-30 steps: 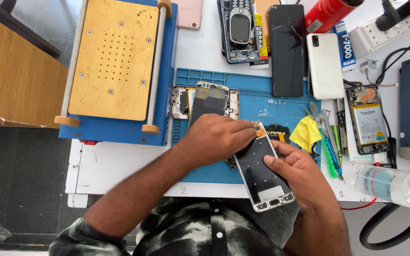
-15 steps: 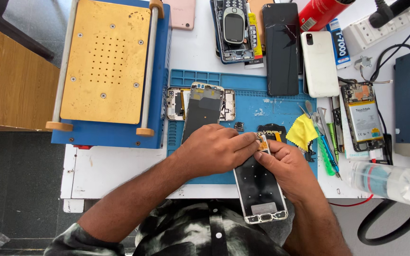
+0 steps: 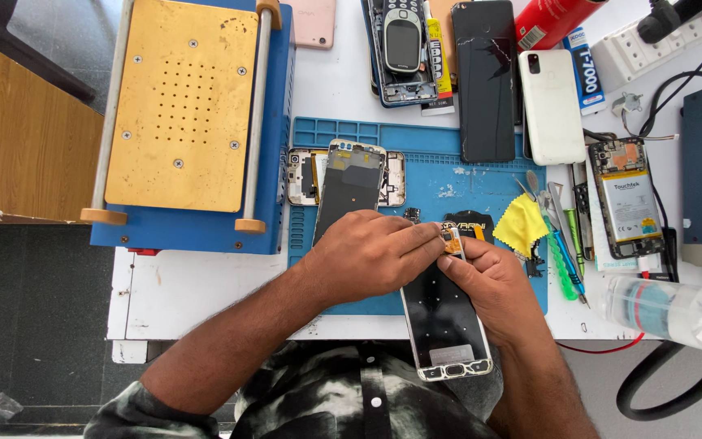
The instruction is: The person cleans a disassembled smartphone frame with a brush and wipes its screen with a yellow cloth, then uses a spudger to press and align the display flex connector on the phone. They then apply T-7000 adhesive around the edge of the phone frame from a tube.
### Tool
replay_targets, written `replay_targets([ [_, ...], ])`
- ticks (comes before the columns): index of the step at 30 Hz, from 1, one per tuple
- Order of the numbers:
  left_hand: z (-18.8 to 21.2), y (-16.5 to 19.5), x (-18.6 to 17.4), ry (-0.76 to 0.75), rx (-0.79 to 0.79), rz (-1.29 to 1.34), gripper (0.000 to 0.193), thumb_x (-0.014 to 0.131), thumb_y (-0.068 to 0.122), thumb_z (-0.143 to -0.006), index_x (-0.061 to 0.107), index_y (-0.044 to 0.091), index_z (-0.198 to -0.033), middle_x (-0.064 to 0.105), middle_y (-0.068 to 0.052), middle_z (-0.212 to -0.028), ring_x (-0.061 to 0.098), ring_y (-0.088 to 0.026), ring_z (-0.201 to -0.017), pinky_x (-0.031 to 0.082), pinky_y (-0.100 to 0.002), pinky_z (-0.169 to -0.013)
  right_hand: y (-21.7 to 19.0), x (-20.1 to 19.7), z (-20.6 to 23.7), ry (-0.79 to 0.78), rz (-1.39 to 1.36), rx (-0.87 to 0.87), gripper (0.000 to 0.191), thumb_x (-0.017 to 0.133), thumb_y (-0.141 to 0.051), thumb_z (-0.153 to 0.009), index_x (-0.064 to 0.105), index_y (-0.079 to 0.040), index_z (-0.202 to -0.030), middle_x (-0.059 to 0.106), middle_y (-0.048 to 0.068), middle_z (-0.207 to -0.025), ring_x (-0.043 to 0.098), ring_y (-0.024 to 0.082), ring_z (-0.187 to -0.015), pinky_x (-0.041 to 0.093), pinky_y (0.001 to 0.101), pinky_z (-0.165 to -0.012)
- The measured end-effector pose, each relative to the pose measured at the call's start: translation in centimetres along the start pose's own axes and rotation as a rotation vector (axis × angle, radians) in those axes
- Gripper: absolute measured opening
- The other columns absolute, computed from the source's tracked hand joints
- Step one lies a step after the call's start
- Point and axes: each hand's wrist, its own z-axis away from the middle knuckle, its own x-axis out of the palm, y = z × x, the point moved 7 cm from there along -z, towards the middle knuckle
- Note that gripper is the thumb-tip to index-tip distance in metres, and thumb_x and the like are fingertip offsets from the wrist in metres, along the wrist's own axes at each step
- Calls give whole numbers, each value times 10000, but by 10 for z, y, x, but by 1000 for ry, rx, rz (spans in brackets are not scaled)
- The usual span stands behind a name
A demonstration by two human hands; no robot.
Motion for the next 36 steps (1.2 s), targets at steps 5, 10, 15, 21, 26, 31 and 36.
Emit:
replay_targets([
  [5, 1, -2, -1, -3, -18, 35, 242, 734, 182, -915, 704, 73, -1128, 743, -46, -1165, 767, -179, -988, 603, -344, -698, -1, 3, 0, -7, -24, 7, 270, 632, -75, -990, 685, 73, -1210, 736, 63, -1011, 664, 62, -842, 549, 211, -734],
  [10, 0, -2, -1, 19, -24, 31, 227, 725, 184, -931, 698, 81, -1131, 740, -42, -1174, 764, -175, -1007, 603, -336, -721, -2, 6, 1, -11, -116, 38, 275, 605, -58, -992, 674, 80, -1219, 741, 87, -992, 684, 82, -800, 570, 226, -696],
  [15, 1, -4, -3, 26, -45, 34, 227, 721, 192, -924, 699, 86, -1123, 746, -31, -1159, 761, -160, -965, 586, -336, -682, -4, 7, 0, 0, -111, 21, 270, 594, -52, -1004, 671, 88, -1221, 738, 88, -998, 687, 76, -803, 572, 218, -690],
  [21, 1, -4, -5, 38, -47, 42, 230, 718, 193, -924, 696, 91, -1130, 749, -22, -1147, 758, -145, -935, 566, -328, -653, -3, 7, -1, -22, -152, 35, 244, 590, -56, -1012, 676, 86, -1190, 742, 93, -970, 690, 82, -768, 577, 226, -667],
  [26, 0, -4, -4, 34, -48, 30, 225, 722, 194, -936, 700, 99, -1139, 743, -19, -1151, 747, -130, -907, 549, -319, -622, -1, 7, -2, -20, -179, 54, 227, 589, -52, -1005, 672, 81, -1169, 742, 86, -966, 695, 82, -767, 575, 222, -667],
  [31, 0, -4, -3, 24, -48, 30, 221, 731, 187, -925, 697, 97, -1125, 742, -8, -1133, 746, -123, -910, 544, -321, -616, -2, 7, -1, -14, -178, 63, 244, 583, -62, -1000, 677, 76, -1178, 742, 79, -961, 692, 75, -758, 570, 217, -654],
  [36, -1, -3, -3, 28, -47, 44, 220, 737, 185, -925, 692, 98, -1121, 741, -14, -1129, 745, -125, -904, 544, -319, -612, -3, 8, 1, -25, -185, 62, 245, 581, -62, -1009, 673, 82, -1184, 740, 88, -964, 692, 79, -758, 571, 218, -654],
])
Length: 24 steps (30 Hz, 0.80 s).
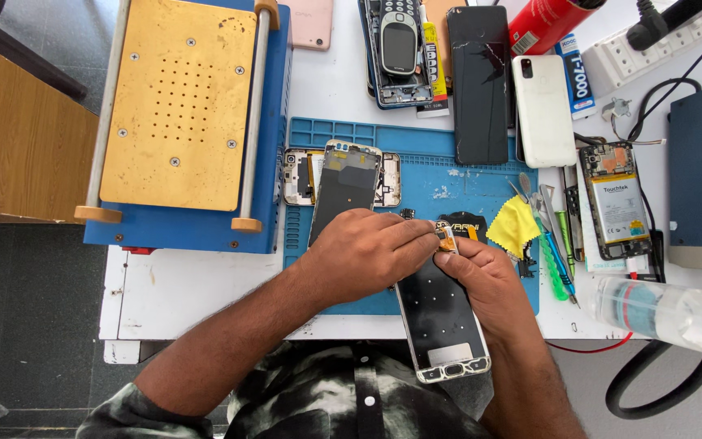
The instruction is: The person cleans a disassembled smartphone frame with a brush and wipes its screen with a yellow cloth, then uses a spudger to press and align the display flex connector on the phone. They then apply T-7000 adhesive around the edge of the phone frame from a tube.
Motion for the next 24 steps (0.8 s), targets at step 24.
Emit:
replay_targets([
  [24, 2, -3, 2, -46, -8, 54, 249, 740, 171, -897, 719, 81, -1129, 699, -12, -1132, 716, -146, -881, 559, -324, -612, 1, 4, -2, 21, 64, 0, 277, 523, -123, -1051, 671, 87, -1155, 726, 69, -943, 664, 74, -747, 545, 214, -649],
])
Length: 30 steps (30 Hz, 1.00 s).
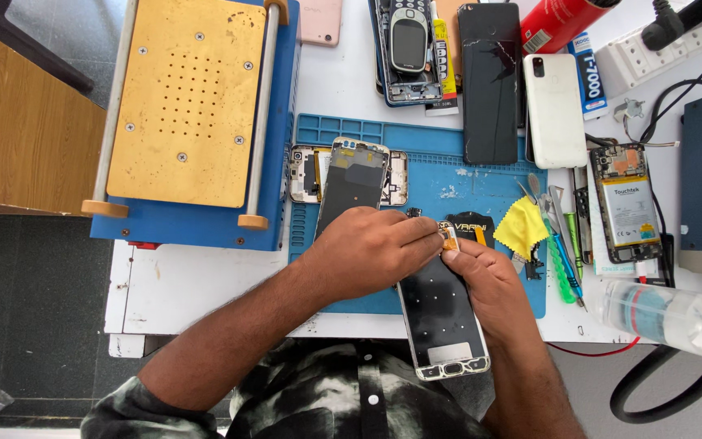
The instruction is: The person cleans a disassembled smartphone frame with a brush and wipes its screen with a yellow cloth, then uses a spudger to press and align the display flex connector on the phone. They then apply T-7000 adhesive around the edge of the phone frame from a tube.
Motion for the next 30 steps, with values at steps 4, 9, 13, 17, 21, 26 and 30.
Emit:
replay_targets([
  [4, -1, -1, 2, 1, -14, -23, 242, 747, 187, -905, 720, 82, -1122, 696, -14, -1110, 716, -145, -867, 557, -331, -605, -1, 0, -2, -3, 43, -19, 275, 520, -116, -1050, 672, 90, -1153, 728, 64, -951, 664, 68, -760, 542, 202, -662],
  [9, -2, -6, 2, 41, -73, 53, 206, 760, 216, -930, 722, 98, -1094, 717, -5, -1083, 725, -152, -872, 562, -336, -619, 0, 0, -1, 0, -30, 3, 272, 532, -115, -1049, 668, 87, -1169, 729, 88, -936, 675, 79, -728, 549, 209, -632],
  [13, -1, -7, 2, 51, -88, 77, 188, 764, 217, -933, 730, 107, -1082, 726, 0, -1073, 728, -152, -879, 577, -336, -651, 0, 1, -1, -1, -66, 11, 275, 533, -110, -1041, 663, 88, -1181, 728, 83, -941, 679, 73, -731, 557, 204, -636],
  [17, 0, -9, 1, 55, -97, 102, 193, 762, 212, -938, 733, 111, -1099, 727, 1, -1087, 729, -160, -907, 589, -342, -685, 0, 1, -2, 4, -34, 13, 273, 534, -110, -1047, 666, 94, -1171, 728, 87, -915, 673, 75, -699, 549, 203, -607],
  [21, 0, -10, 2, 46, -103, 119, 191, 762, 210, -941, 735, 105, -1098, 732, -6, -1087, 732, -164, -918, 593, -344, -691, 0, 0, -1, 13, -25, 21, 267, 532, -102, -1041, 665, 91, -1169, 727, 89, -907, 674, 79, -690, 549, 206, -601],
  [26, -1, -10, 2, 42, -102, 120, 201, 762, 218, -941, 736, 103, -1104, 734, -15, -1091, 733, -164, -929, 595, -341, -690, 0, 3, 0, -21, -59, 11, 269, 541, -94, -1043, 654, 96, -1195, 732, 93, -929, 680, 79, -711, 556, 209, -621],
  [30, -2, -9, -3, 80, -91, 134, 182, 767, 214, -946, 738, 109, -1092, 741, -10, -1097, 741, -158, -952, 602, -331, -709, 2, 2, 3, -44, -98, 9, 302, 560, -93, -1019, 634, 96, -1242, 737, 110, -975, 699, 94, -763, 574, 231, -670],
])
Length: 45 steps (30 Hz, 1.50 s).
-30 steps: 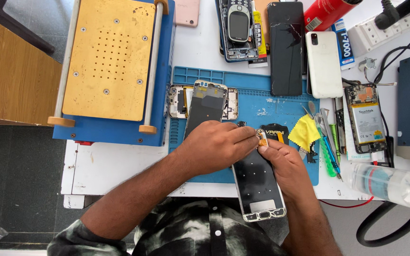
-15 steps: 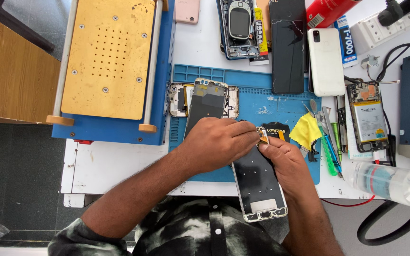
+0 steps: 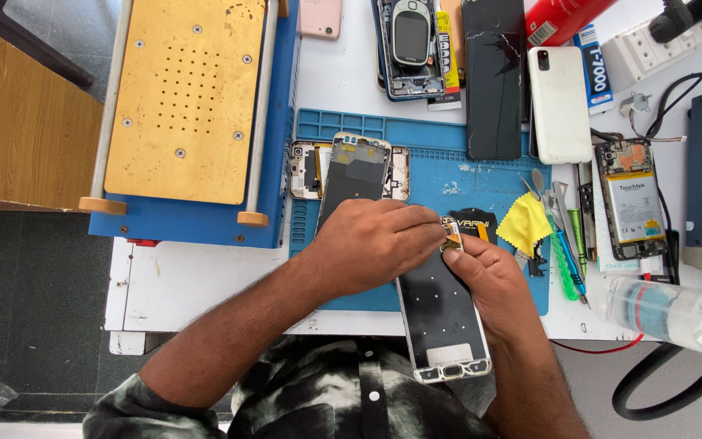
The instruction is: The person cleans a disassembled smartphone frame with a brush and wipes its screen with a yellow cloth, then uses a spudger to press and align the display flex connector on the phone. They then apply T-7000 adhesive around the edge of the phone frame from a tube.
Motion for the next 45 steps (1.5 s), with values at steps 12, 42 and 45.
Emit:
replay_targets([
  [12, 0, 3, -7, 36, 22, 41, 168, 791, 198, -948, 743, 111, -1083, 741, -5, -1091, 739, -144, -950, 602, -320, -717, 5, -13, 3, -71, 83, -50, 324, 554, -72, -1018, 624, 119, -1270, 725, 126, -1028, 692, 109, -837, 578, 246, -728],
  [42, 0, 5, -1, -20, 67, 21, 159, 782, 182, -939, 746, 98, -1069, 743, -5, -1054, 739, -137, -913, 595, -320, -680, 2, -5, -2, -24, 35, -28, 270, 528, -83, -1045, 660, 113, -1176, 727, 115, -980, 689, 92, -775, 567, 224, -660],
  [45, 1, 4, -3, 18, 40, 63, 173, 785, 185, -950, 737, 89, -1086, 741, -15, -1065, 743, -144, -930, 604, -321, -701, 4, -7, -2, -4, 51, -35, 263, 528, -87, -1047, 665, 110, -1154, 729, 104, -968, 684, 86, -766, 560, 217, -651],
])
